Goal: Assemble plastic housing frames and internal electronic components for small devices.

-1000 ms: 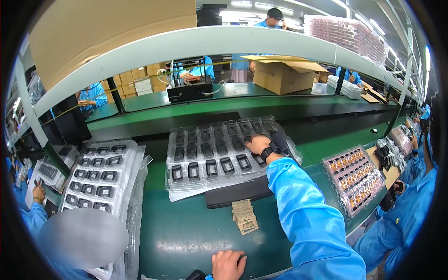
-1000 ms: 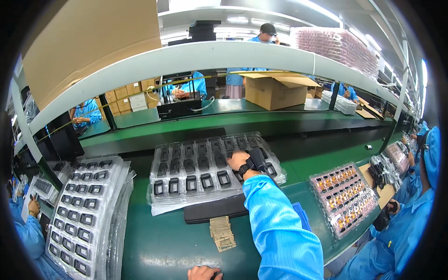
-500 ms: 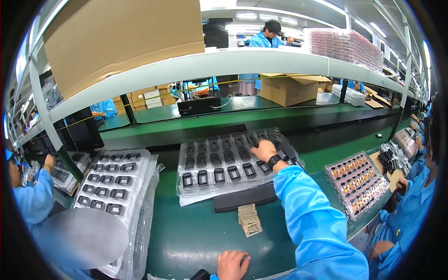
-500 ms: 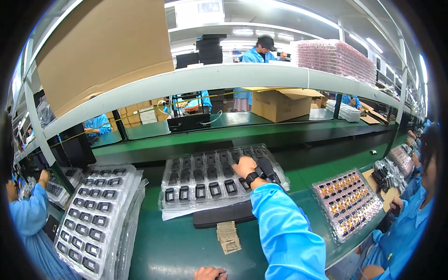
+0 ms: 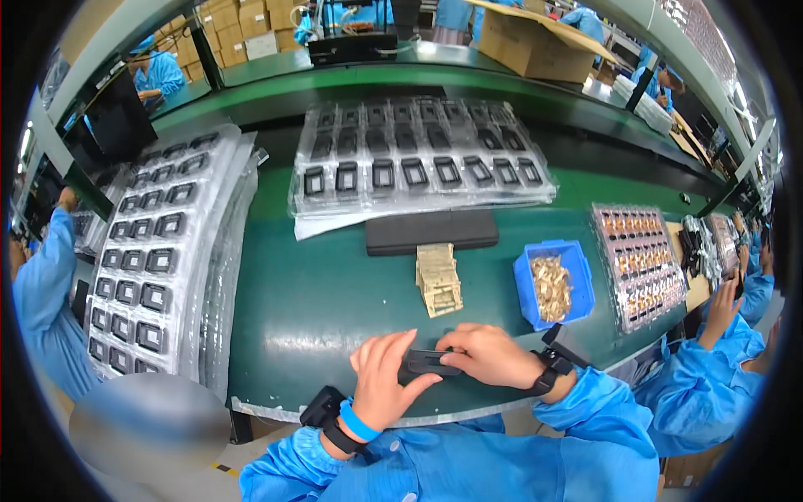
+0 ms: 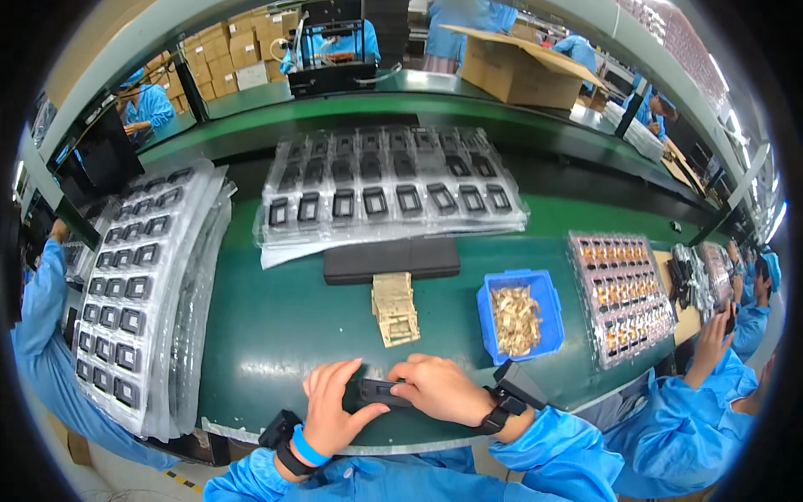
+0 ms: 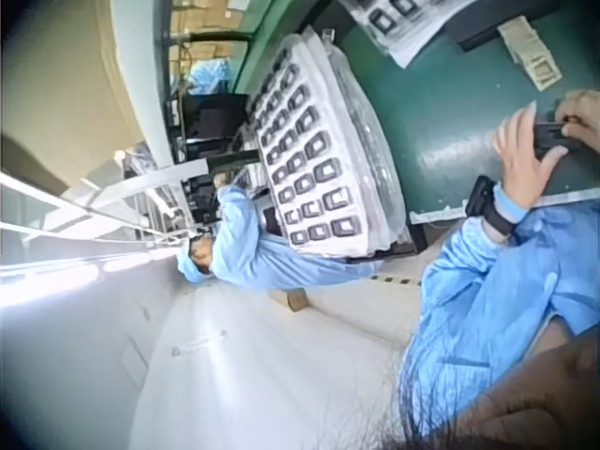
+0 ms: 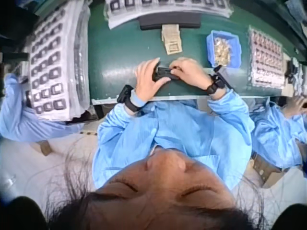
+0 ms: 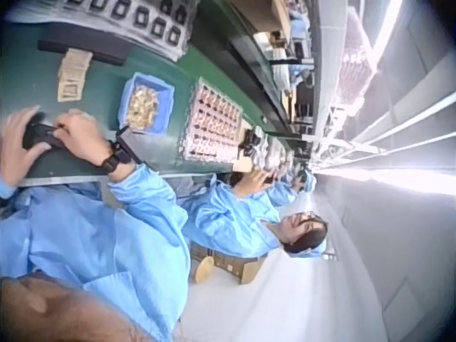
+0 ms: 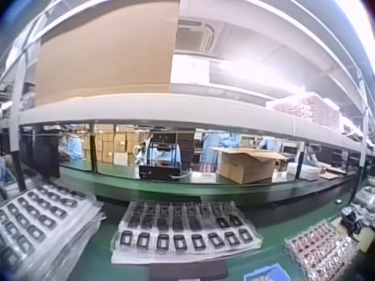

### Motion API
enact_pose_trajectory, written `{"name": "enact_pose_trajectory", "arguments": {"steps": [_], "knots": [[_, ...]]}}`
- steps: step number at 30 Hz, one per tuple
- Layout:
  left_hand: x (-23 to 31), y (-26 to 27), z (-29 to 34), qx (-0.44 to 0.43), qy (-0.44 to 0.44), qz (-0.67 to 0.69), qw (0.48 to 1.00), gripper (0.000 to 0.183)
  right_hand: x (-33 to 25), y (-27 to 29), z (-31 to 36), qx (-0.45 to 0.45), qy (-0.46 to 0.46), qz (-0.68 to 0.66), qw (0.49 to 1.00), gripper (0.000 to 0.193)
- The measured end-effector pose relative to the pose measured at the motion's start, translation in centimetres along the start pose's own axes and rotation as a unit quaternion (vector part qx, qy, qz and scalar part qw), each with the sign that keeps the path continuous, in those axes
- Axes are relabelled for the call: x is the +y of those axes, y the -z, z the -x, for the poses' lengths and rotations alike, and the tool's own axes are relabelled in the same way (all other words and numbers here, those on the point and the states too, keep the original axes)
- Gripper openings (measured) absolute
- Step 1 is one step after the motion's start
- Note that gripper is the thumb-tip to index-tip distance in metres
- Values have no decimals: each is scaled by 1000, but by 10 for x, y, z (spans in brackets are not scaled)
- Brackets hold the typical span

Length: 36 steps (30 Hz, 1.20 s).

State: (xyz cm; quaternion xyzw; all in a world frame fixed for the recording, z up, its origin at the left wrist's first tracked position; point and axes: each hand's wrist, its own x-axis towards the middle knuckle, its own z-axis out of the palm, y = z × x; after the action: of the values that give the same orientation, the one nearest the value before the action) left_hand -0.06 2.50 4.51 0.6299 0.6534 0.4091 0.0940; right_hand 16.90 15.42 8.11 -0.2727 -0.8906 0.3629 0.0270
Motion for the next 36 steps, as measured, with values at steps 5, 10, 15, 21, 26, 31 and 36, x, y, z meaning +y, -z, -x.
{"name": "enact_pose_trajectory", "arguments": {"steps": [5,10,15,21,26,31,36], "knots": [[-16,-7,7,-94,-6,-37,995,62,5,-26,2,80,11,-62,995,19],[-10,-14,15,-54,6,-19,998,60,23,-24,-20,242,22,-1,970,18],[-2,-7,11,-74,8,-5,997,61,26,-27,-29,225,-11,57,973,10],[-5,-8,12,-115,-21,-29,993,64,23,-23,-23,217,61,73,972,8],[2,5,-8,-42,58,69,995,38,3,-12,-1,167,158,149,962,9],[15,7,-18,-85,170,178,966,12,-7,-10,12,103,179,225,952,14],[19,3,-9,-71,251,234,936,14,-12,-18,17,236,111,-1,965,12]]}}
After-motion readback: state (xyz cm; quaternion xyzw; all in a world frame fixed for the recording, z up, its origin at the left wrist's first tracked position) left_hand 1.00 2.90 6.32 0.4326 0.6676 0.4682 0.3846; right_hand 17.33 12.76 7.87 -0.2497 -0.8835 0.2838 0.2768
